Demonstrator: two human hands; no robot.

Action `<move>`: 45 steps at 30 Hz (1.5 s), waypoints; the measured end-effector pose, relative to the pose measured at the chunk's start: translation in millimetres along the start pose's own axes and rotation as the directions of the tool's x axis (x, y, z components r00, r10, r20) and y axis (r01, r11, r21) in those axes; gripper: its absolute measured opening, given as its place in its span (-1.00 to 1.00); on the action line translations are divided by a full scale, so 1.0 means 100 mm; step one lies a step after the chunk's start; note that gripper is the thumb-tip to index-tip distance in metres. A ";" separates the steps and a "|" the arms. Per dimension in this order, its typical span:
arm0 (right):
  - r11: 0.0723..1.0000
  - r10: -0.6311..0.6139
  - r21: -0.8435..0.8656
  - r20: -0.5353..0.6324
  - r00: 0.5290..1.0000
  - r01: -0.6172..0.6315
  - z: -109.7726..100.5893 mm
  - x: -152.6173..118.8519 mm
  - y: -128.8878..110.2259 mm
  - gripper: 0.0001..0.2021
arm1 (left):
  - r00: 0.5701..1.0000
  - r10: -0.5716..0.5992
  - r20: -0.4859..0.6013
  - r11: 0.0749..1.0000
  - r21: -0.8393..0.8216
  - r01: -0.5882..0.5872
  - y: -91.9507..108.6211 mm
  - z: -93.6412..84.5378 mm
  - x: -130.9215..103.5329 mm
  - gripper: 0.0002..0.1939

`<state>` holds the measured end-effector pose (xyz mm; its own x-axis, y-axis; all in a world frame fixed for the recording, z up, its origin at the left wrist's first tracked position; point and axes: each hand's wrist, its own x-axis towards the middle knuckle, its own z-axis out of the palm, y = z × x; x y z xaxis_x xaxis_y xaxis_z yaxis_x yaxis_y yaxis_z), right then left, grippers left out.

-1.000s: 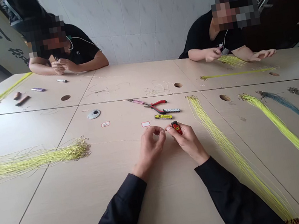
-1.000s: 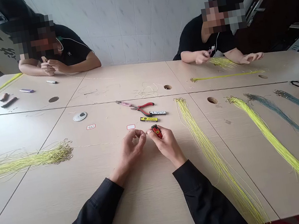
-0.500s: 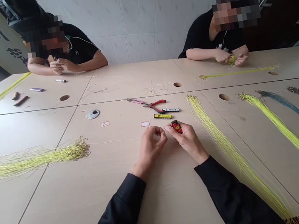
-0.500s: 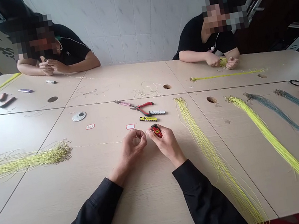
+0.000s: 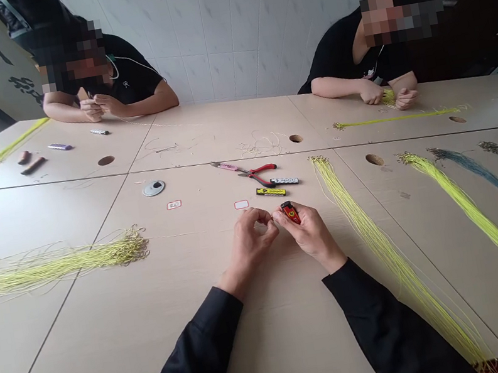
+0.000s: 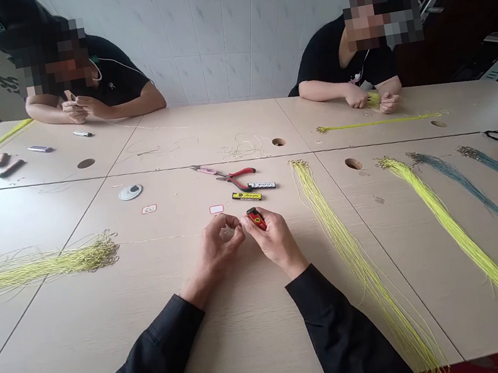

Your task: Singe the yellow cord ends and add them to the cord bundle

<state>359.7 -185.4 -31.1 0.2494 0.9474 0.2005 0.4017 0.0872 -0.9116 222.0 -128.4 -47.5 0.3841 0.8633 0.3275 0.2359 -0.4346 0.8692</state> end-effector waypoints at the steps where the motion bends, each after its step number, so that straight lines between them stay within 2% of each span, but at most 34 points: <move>1: 1.000 -0.001 -0.005 -0.001 1.000 0.001 0.00 0.00 0.00 -0.67 | 1.000 0.003 -0.002 1.000 0.003 -0.003 0.00 0.00 0.00 -0.93; 7: 1.000 0.011 -0.009 -0.029 1.000 -0.011 0.02 0.00 0.03 -0.65 | 0.999 -0.027 0.022 1.000 0.003 0.027 -0.02 0.00 0.01 -0.94; 12: 0.998 0.057 0.042 -0.062 0.996 -0.055 0.01 0.01 0.05 -0.62 | 0.994 -0.084 0.069 0.992 -0.084 0.090 -0.05 -0.01 0.01 -0.84; 15: 0.987 0.115 0.123 -0.069 0.991 -0.106 0.01 0.01 0.05 -0.59 | 0.991 -0.123 0.060 0.980 -0.148 0.131 -0.05 -0.01 0.01 -0.80; 18: 0.967 0.196 0.174 -0.043 0.980 -0.185 0.02 0.01 0.06 -0.47 | 0.989 -0.144 0.046 0.973 -0.175 0.150 -0.03 -0.02 0.01 -0.80; 21: 0.979 0.188 0.089 -0.024 0.982 -0.185 0.03 0.01 0.08 -0.40 | 0.989 -0.140 0.044 0.971 -0.191 0.146 0.00 -0.03 0.01 -0.80; 24: 0.987 0.162 -0.021 -0.022 0.987 -0.162 0.05 0.02 0.09 -0.43 | 0.992 -0.120 0.049 0.975 -0.182 0.127 0.02 -0.03 0.00 -0.81; 28: 0.978 0.192 -0.078 -0.016 0.981 -0.193 0.06 0.02 0.07 -0.48 | 0.992 -0.107 0.062 0.980 -0.161 0.115 0.03 -0.04 -0.01 -0.83; 39: 0.970 0.217 -0.107 -0.012 0.976 -0.217 0.06 0.03 0.09 -0.53 | 0.995 -0.063 0.074 0.991 -0.115 0.071 0.01 -0.03 -0.01 -0.86; 45: 0.978 0.186 -0.094 -0.009 0.982 -0.186 0.06 0.02 0.09 -0.58 | 0.996 -0.059 0.068 0.992 -0.103 0.066 0.00 -0.02 -0.01 -0.89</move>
<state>358.7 -180.8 -40.5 0.3279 0.9442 0.0306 0.4291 -0.1200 -0.8952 219.7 -128.7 -47.5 0.4290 0.8682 0.2495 0.1674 -0.3478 0.9225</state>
